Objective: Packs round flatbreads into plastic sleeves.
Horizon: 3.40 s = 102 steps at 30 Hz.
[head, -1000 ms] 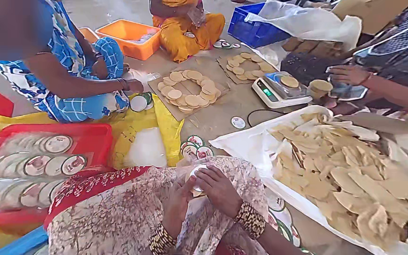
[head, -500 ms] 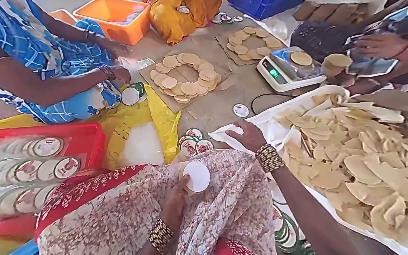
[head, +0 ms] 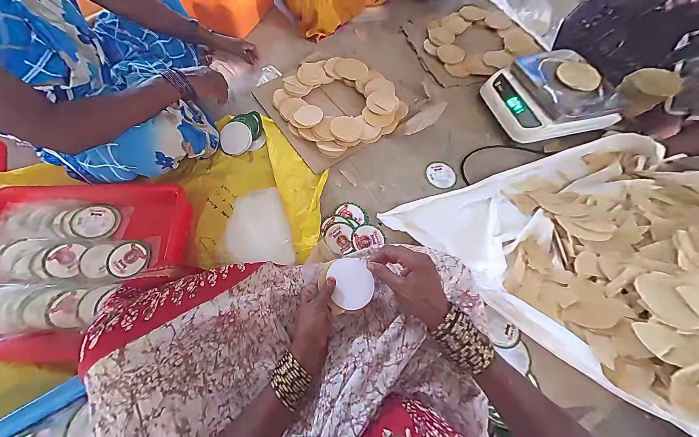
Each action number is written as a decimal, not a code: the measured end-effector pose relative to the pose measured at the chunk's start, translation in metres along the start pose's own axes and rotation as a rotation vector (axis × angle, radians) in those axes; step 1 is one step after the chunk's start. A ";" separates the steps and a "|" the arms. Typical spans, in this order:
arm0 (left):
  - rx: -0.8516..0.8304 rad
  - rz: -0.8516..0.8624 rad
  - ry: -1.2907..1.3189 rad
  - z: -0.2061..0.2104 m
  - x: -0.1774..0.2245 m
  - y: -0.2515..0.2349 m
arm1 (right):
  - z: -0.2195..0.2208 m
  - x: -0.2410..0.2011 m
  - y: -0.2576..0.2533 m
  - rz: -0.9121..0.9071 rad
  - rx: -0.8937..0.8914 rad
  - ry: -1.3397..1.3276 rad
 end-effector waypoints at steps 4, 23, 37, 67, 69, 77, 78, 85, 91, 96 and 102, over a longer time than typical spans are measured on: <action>-0.040 0.019 0.053 -0.002 0.002 0.003 | -0.002 -0.014 0.004 0.094 -0.094 0.145; -0.128 0.044 0.070 -0.008 0.012 0.013 | 0.014 -0.026 0.021 0.223 -0.159 0.197; -0.100 0.038 0.057 -0.014 0.012 0.011 | 0.024 -0.045 0.058 -0.862 0.147 0.354; 0.135 -0.107 -0.007 -0.003 -0.014 -0.011 | -0.088 0.212 -0.228 0.613 -0.135 0.782; 0.126 -0.101 0.007 -0.004 -0.016 -0.011 | -0.094 0.218 -0.231 0.638 -0.120 0.734; 0.126 -0.117 -0.026 -0.004 -0.015 -0.009 | -0.106 0.252 -0.223 0.428 -0.180 0.550; 0.132 -0.122 -0.026 -0.004 -0.016 -0.009 | -0.106 0.249 -0.221 0.405 -0.214 0.544; 0.138 -0.106 -0.017 -0.004 -0.017 -0.009 | -0.125 0.253 -0.208 0.450 -0.055 0.339; 0.109 -0.069 -0.005 0.000 -0.015 -0.009 | -0.100 0.247 -0.203 0.443 -0.143 0.581; 0.093 -0.088 0.021 0.001 -0.015 -0.009 | -0.098 0.241 -0.204 0.480 -0.156 0.588; 0.087 -0.103 0.019 0.000 -0.015 -0.008 | -0.096 0.227 -0.201 0.483 -0.158 0.582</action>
Point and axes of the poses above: each hand's wrist, its own y-axis away from the middle knuckle, its own z-axis out of the palm, x = y × z, the point moved 4 cm from there along -y, towards the middle knuckle, and after that the axes turned 9 degrees about x, right-handed, at the moved point
